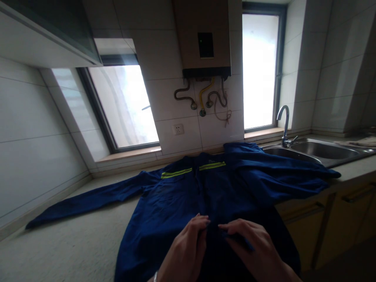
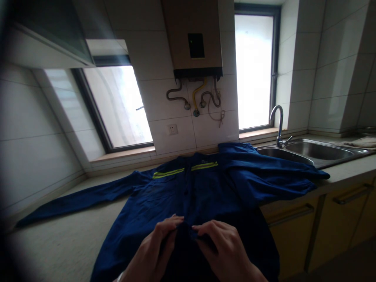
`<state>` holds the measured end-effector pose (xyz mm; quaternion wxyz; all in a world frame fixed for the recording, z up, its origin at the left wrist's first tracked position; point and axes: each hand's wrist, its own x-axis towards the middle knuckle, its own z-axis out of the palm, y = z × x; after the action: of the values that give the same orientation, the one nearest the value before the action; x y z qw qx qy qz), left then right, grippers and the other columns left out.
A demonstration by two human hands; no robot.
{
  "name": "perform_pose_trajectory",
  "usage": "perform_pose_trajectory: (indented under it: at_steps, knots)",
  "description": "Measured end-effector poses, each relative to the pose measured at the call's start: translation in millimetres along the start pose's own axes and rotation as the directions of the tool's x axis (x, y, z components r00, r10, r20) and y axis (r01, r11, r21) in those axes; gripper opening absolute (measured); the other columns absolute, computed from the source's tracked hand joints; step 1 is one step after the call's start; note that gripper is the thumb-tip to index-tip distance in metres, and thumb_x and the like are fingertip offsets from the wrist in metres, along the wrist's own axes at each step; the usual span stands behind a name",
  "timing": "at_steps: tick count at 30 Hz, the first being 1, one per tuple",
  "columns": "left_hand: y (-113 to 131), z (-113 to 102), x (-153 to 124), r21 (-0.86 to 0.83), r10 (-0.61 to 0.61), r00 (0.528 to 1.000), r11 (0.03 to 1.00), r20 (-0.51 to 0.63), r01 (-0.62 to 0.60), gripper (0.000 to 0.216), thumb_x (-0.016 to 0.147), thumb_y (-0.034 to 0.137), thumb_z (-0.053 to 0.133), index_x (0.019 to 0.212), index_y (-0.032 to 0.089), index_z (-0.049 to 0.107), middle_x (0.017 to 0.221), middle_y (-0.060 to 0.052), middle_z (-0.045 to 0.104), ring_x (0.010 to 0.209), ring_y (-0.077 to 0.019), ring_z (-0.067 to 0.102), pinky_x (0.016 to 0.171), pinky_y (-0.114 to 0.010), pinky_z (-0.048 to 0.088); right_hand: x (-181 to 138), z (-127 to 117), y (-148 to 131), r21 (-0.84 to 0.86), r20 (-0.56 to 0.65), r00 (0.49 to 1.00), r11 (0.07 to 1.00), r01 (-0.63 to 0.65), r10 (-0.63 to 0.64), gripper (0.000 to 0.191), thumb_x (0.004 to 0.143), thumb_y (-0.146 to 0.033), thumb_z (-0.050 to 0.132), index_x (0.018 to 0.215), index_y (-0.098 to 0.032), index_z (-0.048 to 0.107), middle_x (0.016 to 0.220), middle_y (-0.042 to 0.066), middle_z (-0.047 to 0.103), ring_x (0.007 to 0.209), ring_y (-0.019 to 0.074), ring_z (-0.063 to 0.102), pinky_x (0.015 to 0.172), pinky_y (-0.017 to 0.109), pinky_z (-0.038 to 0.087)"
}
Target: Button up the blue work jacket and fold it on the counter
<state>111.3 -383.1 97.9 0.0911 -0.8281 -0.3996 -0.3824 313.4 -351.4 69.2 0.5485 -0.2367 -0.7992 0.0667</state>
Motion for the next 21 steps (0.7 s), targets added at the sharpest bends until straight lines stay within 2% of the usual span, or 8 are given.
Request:
perform_pose_trajectory:
  at_steps: [2, 4, 7, 9, 11, 14, 21]
  knots:
    - [1, 5, -1, -0.115, -0.213, 0.977, 0.971, 0.001, 0.212, 0.019, 0.090, 0.013, 0.040, 0.106, 0.021, 0.045, 0.089, -0.001, 0.066, 0.079, -0.0094, 0.065, 0.074, -0.017, 0.054, -2, 4, 5, 0.023, 0.003, 0.999, 0.999, -0.034, 0.034, 0.004, 0.088, -0.019, 0.054, 0.091, -0.021, 0.053, 0.091, 0.003, 0.071, 0.077, 0.0119, 0.068, 0.070, 0.018, 0.055]
    - [2, 7, -3, -0.184, -0.319, 0.946, 0.928, 0.060, 0.324, 0.017, 0.090, 0.016, 0.040, 0.103, 0.023, 0.048, 0.084, 0.001, 0.066, 0.072, -0.0086, 0.064, 0.070, -0.017, 0.053, -3, 4, 6, -0.043, 0.003, 1.000, 0.999, 0.021, -0.021, 0.005, 0.089, -0.018, 0.052, 0.092, -0.020, 0.054, 0.092, 0.003, 0.071, 0.078, 0.0122, 0.068, 0.071, 0.019, 0.055]
    - [5, 7, -3, -0.237, -0.337, 0.929, 0.900, 0.155, 0.366, 0.016, 0.087, 0.021, 0.047, 0.099, 0.023, 0.056, 0.087, 0.001, 0.066, 0.078, -0.0108, 0.063, 0.074, -0.019, 0.053, 0, 1, 5, -0.193, -0.007, 0.985, 0.967, 0.165, -0.170, 0.012, 0.090, -0.013, 0.046, 0.093, -0.019, 0.056, 0.093, 0.004, 0.071, 0.080, 0.0126, 0.068, 0.071, 0.021, 0.055]
    - [7, 6, -2, -0.248, -0.343, 0.926, 0.894, 0.156, 0.373, 0.017, 0.081, 0.026, 0.056, 0.097, 0.022, 0.060, 0.088, 0.000, 0.067, 0.080, -0.0132, 0.063, 0.076, -0.021, 0.053, 2, -2, 4, -0.262, -0.016, 0.969, 0.936, 0.233, -0.246, 0.015, 0.090, -0.011, 0.043, 0.091, -0.018, 0.057, 0.092, 0.005, 0.072, 0.081, 0.0129, 0.067, 0.070, 0.022, 0.055]
    - [9, 7, -1, -0.241, -0.368, 0.917, 0.886, 0.152, 0.395, 0.017, 0.074, 0.029, 0.065, 0.088, 0.020, 0.063, 0.081, 0.000, 0.067, 0.074, -0.0137, 0.062, 0.073, -0.022, 0.053, 3, -3, 4, -0.315, -0.008, 0.957, 0.909, 0.272, -0.289, 0.018, 0.090, -0.011, 0.041, 0.088, -0.017, 0.058, 0.092, 0.005, 0.072, 0.082, 0.0137, 0.066, 0.070, 0.023, 0.055]
    - [9, 14, 0, -0.223, -0.417, 0.885, 0.861, 0.207, 0.458, 0.017, 0.070, 0.034, 0.071, 0.073, 0.019, 0.066, 0.068, 0.001, 0.067, 0.065, -0.0130, 0.060, 0.067, -0.022, 0.052, 3, -2, 6, -0.368, 0.019, 0.952, 0.883, 0.290, -0.305, 0.022, 0.091, -0.014, 0.040, 0.085, -0.018, 0.060, 0.092, 0.005, 0.071, 0.082, 0.0147, 0.064, 0.069, 0.024, 0.055]
    - [2, 33, -7, -0.320, -0.609, 0.753, 0.683, 0.249, 0.657, 0.027, 0.071, 0.043, 0.068, 0.076, 0.018, 0.074, 0.075, -0.002, 0.073, 0.072, -0.0172, 0.064, 0.071, -0.024, 0.052, -6, 15, 9, -0.309, -0.024, 0.973, 0.927, 0.211, -0.229, 0.023, 0.092, -0.013, 0.041, 0.081, -0.018, 0.061, 0.077, 0.003, 0.063, 0.074, 0.0122, 0.059, 0.063, 0.020, 0.051]
